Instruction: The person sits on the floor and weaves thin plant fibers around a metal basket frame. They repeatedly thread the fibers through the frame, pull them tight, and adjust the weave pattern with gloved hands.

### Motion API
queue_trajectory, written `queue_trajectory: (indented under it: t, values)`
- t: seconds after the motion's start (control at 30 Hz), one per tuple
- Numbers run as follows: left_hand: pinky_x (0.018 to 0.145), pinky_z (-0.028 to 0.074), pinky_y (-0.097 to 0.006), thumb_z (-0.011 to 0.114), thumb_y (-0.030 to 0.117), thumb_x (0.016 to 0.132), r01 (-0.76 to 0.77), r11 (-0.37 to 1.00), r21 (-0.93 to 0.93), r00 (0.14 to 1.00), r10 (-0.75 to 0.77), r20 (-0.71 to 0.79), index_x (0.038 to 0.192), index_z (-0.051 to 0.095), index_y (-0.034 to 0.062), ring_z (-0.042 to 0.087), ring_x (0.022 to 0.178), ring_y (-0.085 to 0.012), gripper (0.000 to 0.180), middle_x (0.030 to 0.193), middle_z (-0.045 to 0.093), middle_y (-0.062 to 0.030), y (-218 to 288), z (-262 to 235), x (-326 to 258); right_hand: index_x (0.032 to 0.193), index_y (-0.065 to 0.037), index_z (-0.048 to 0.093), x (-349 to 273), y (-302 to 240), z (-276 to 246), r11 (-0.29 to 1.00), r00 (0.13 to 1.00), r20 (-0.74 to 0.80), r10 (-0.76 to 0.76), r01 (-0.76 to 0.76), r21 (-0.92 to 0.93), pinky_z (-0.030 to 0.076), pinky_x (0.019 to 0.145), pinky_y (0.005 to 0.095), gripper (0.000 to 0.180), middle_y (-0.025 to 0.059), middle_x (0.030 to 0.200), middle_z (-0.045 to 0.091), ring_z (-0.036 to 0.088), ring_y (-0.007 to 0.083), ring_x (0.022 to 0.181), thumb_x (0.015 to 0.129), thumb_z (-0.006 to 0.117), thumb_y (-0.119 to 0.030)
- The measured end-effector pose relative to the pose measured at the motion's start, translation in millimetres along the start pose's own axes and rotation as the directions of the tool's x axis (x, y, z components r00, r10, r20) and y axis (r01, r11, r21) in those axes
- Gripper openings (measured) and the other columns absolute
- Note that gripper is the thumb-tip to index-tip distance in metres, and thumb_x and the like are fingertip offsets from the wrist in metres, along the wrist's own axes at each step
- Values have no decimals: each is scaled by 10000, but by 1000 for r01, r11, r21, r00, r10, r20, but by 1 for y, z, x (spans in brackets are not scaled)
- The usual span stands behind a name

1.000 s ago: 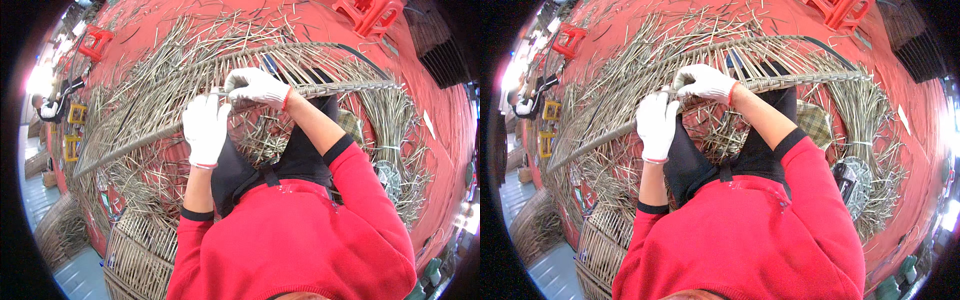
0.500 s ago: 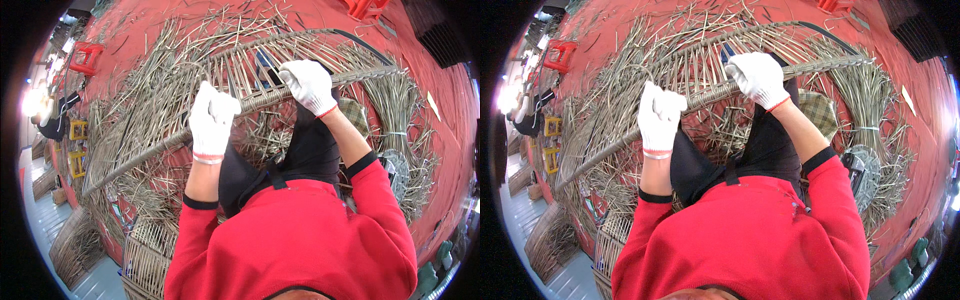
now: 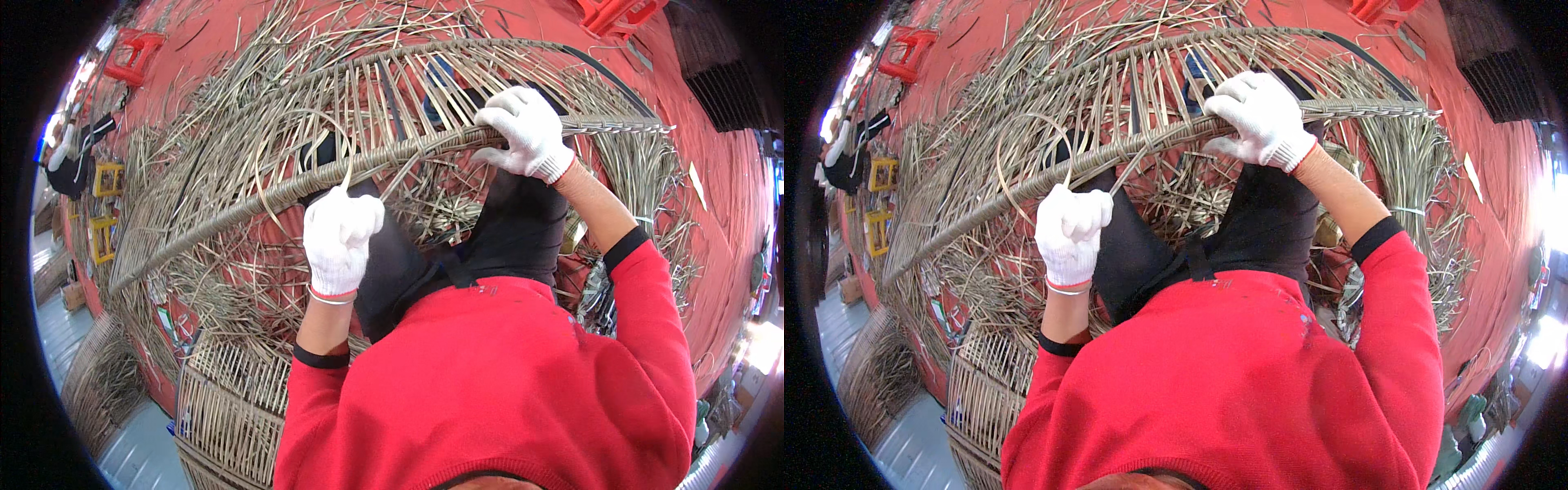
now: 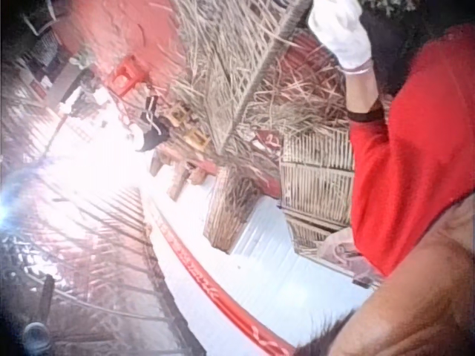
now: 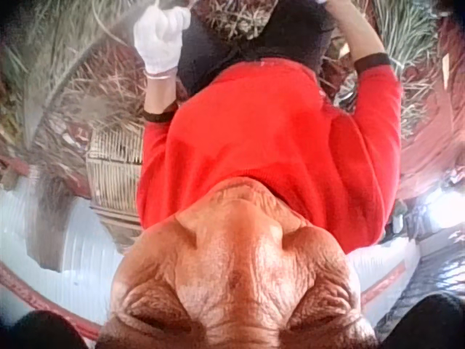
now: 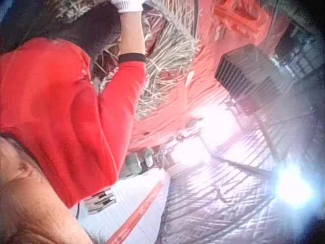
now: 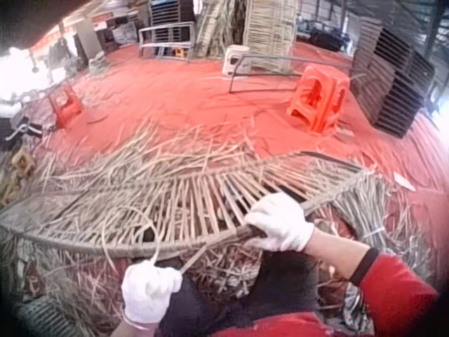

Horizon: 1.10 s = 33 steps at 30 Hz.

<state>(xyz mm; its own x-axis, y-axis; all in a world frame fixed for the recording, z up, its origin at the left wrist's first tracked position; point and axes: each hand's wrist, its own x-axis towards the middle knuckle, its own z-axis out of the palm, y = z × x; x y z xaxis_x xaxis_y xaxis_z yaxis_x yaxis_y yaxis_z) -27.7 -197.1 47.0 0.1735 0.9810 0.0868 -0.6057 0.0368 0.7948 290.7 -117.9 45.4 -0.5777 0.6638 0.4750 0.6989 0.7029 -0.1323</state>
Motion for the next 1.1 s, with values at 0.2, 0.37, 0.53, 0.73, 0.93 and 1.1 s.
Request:
queue_trajectory:
  t: [0.2,0.37,0.53,0.73,0.93,1.1]
  values:
    - [566,323,-350,355,237,1111,-24,999,-31,1000,25,16,642,316,186,236,443,-136,473,511,256,58,5,-9,-7,918,-175,646,6,-5,-2,996,999,41,32,-35,80,499,828,418,411,26,914,622,619,283,911,621,903,-296]
    - [567,325,-350,362,242,1109,-9,1000,13,1000,9,28,653,323,180,250,450,-135,461,515,278,54,7,-7,-12,827,-180,613,12,-9,-6,990,995,96,29,-42,132,497,803,404,330,8,842,592,605,275,893,645,878,-248]
    - [568,312,-344,367,259,1104,-38,999,39,999,38,7,667,325,182,251,460,-128,446,523,265,59,9,-5,-11,904,-159,647,19,-27,5,988,987,68,145,-148,34,499,803,416,382,44,906,604,627,288,920,642,886,-302]
    - [577,313,-344,367,271,1103,16,999,36,1000,-16,5,658,327,189,244,466,-127,455,524,253,64,9,-14,-6,869,-169,633,14,-13,9,990,988,116,106,-116,85,495,771,409,378,37,862,600,628,276,885,635,887,-321]
    - [557,292,-348,452,276,1095,-1,1000,-2,994,1,107,687,406,103,320,514,-151,445,555,348,15,-1,-19,-8,914,-181,662,0,-7,19,996,995,-80,-65,69,50,486,764,402,376,20,878,602,612,262,865,610,853,-290]
    - [575,311,-353,376,276,1110,9,974,228,993,18,-117,640,293,178,257,484,-144,488,533,272,52,2,-6,-6,972,-165,667,-4,-5,14,998,997,-45,-58,59,24,487,787,411,374,33,922,624,621,283,897,713,833,-378]
